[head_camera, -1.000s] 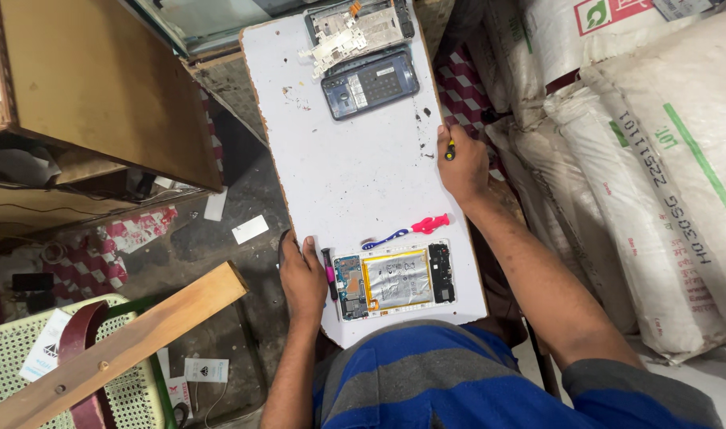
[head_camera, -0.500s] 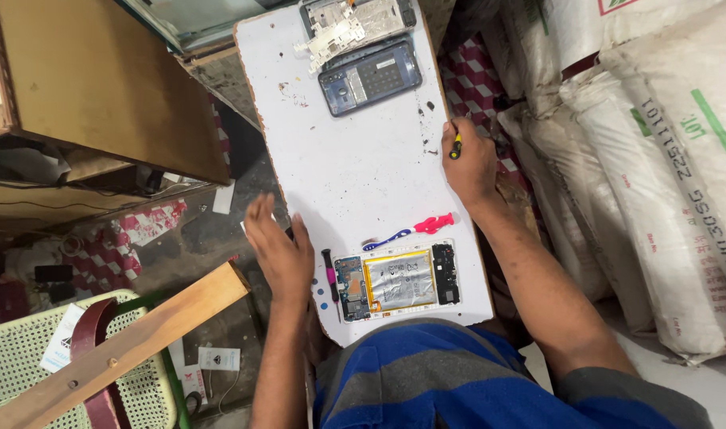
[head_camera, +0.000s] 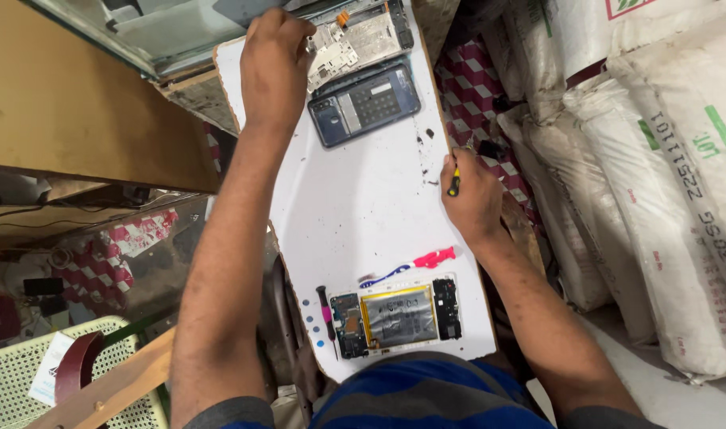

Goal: The person uses a screwdriver to remove and tighten screws on a disassembled mobile phone placed on a white board on their lap. They repeatedly handle small screws and the phone's internal components.

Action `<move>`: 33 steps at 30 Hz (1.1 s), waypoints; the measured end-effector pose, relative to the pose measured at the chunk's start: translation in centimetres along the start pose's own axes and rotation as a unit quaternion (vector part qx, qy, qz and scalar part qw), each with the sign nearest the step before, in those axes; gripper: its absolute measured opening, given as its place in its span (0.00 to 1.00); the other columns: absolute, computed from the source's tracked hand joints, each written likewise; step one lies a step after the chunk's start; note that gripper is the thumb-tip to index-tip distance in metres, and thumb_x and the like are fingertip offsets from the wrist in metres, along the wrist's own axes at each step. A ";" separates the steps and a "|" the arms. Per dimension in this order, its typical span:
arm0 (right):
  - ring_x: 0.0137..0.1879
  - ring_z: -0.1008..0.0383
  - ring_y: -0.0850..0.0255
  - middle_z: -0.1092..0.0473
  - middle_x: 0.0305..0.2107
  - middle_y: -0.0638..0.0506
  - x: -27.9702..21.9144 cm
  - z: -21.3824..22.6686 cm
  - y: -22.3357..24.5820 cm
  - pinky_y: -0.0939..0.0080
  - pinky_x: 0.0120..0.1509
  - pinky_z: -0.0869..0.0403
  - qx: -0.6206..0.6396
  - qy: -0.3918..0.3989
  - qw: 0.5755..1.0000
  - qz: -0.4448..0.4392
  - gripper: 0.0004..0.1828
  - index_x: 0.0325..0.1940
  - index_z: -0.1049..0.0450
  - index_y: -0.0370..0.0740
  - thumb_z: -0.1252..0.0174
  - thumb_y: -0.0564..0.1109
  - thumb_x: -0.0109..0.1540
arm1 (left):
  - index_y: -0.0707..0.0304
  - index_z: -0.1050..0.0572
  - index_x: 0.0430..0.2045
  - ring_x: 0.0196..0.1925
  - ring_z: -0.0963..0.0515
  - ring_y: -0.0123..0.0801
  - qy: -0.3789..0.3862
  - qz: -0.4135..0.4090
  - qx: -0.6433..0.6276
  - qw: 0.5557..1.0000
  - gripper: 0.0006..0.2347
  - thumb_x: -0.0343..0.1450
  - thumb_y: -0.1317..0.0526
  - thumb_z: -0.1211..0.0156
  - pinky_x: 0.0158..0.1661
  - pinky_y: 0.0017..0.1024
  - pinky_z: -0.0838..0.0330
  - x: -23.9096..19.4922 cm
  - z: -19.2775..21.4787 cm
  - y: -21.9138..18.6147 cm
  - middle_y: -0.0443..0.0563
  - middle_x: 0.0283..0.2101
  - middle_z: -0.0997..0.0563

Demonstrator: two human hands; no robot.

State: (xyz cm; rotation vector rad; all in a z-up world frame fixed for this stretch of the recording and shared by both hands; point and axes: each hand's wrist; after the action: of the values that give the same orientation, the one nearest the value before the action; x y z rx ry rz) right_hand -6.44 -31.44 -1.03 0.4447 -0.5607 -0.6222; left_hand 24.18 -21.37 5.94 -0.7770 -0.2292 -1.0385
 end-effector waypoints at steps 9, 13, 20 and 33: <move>0.31 0.21 0.47 0.26 0.26 0.39 0.1 0.3 0.0 0.51 0.34 0.25 0.028 0.044 0.998 -0.029 0.07 0.50 0.28 0.32 0.45 0.39 0.71 | 0.65 0.19 0.30 0.33 0.19 0.50 0.087 -0.020 0.055 0.995 0.03 0.68 0.71 0.32 0.36 0.42 0.24 1.5 -2.5 3.8 0.59 0.32 0.19; 0.32 0.21 0.47 0.25 0.28 0.38 0.2 0.2 0.1 0.51 0.35 0.25 0.037 0.045 0.998 -0.030 0.07 0.50 0.28 0.31 0.45 0.38 0.71 | 0.66 0.19 0.29 0.31 0.19 0.49 0.076 -0.057 0.066 0.993 0.03 0.66 0.72 0.32 0.33 0.42 0.25 1.7 -2.1 3.4 0.58 0.29 0.19; 0.33 0.20 0.46 0.25 0.28 0.37 0.5 0.4 0.4 0.51 0.36 0.24 0.046 0.049 0.997 -0.039 0.07 0.50 0.28 0.31 0.45 0.39 0.71 | 0.64 0.19 0.26 0.32 0.19 0.46 0.077 -0.077 0.078 0.991 0.04 0.64 0.70 0.30 0.33 0.40 0.25 2.2 -1.9 2.5 0.56 0.30 0.19; 0.31 0.21 0.44 0.26 0.25 0.38 0.3 0.3 0.2 0.49 0.34 0.25 0.038 0.062 0.996 -0.060 0.07 0.49 0.28 0.33 0.45 0.40 0.71 | 0.63 0.20 0.20 0.41 0.21 0.46 0.097 -0.113 0.114 0.982 0.04 0.62 0.70 0.29 0.45 0.43 0.29 2.8 -2.6 2.3 0.54 0.38 0.20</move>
State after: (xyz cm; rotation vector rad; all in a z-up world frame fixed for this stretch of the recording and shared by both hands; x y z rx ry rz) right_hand -6.30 -31.55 -0.57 0.5881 -0.4427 -0.6851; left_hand 27.06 -24.41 4.44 -0.4453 -0.2690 -1.2696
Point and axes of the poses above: each hand's wrist, its own x-axis towards the middle knuckle, its own z-axis out of the back of the hand, y = z × x
